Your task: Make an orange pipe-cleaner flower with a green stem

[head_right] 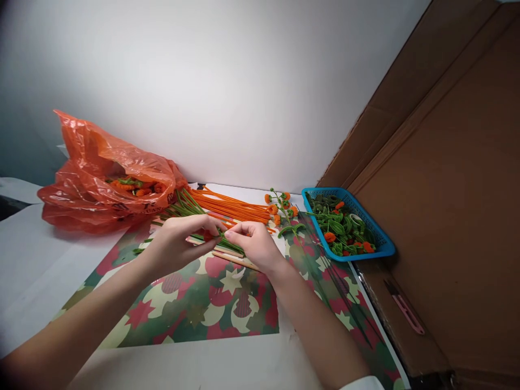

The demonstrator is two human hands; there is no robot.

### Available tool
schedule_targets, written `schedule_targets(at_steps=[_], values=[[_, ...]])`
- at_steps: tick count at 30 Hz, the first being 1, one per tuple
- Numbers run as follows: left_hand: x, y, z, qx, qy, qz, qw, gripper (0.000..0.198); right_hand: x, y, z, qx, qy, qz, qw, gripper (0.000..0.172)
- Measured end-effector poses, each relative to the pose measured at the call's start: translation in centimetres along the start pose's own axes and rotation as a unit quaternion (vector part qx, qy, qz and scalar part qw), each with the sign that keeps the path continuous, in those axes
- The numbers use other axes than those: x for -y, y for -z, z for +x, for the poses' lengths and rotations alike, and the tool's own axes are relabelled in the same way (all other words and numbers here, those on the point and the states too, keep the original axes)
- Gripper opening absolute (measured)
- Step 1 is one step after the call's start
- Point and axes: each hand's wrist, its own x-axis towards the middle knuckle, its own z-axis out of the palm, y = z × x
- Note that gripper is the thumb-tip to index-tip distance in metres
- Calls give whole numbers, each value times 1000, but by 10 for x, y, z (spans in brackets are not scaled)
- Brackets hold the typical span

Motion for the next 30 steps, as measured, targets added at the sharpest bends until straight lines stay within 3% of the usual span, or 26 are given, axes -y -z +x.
schedule_targets(at_steps=[2, 5, 8, 10, 12, 15, 17, 20, 23, 25, 30], values=[[4, 1, -1, -9, -144, 112, 983, 14, 0, 0, 1, 26, -101, 118, 988, 28], [11, 2, -3, -41, -300, 229, 925, 17, 2, 0, 0, 61, -205, 253, 943, 27], [17, 1, -6, -70, -358, 271, 891, 16, 5, -3, -4, 82, -262, 319, 907, 23], [19, 0, -8, -74, -354, 256, 897, 15, 6, -7, -6, 77, -264, 327, 904, 24], [20, -2, -9, -86, -293, 194, 932, 14, 7, -9, -7, 54, -216, 295, 929, 26], [15, -6, -8, -103, -80, 14, 991, 6, 9, -5, -5, 5, -73, 189, 979, 27], [9, -7, -5, -98, 64, -129, 985, 11, 11, 1, -4, -27, 14, 123, 992, 31], [3, -8, -1, -71, 186, -303, 932, 26, 12, 10, -2, -57, 103, 44, 992, 35], [4, -9, 0, -43, 246, -398, 883, 34, 12, 10, -4, -33, 129, -30, 991, 29], [5, -10, 0, -41, 255, -425, 868, 34, 12, 6, -7, -11, 140, -91, 986, 27], [3, -13, 0, -47, 220, -409, 884, 24, 20, -1, -17, -18, 194, -219, 956, 23]])
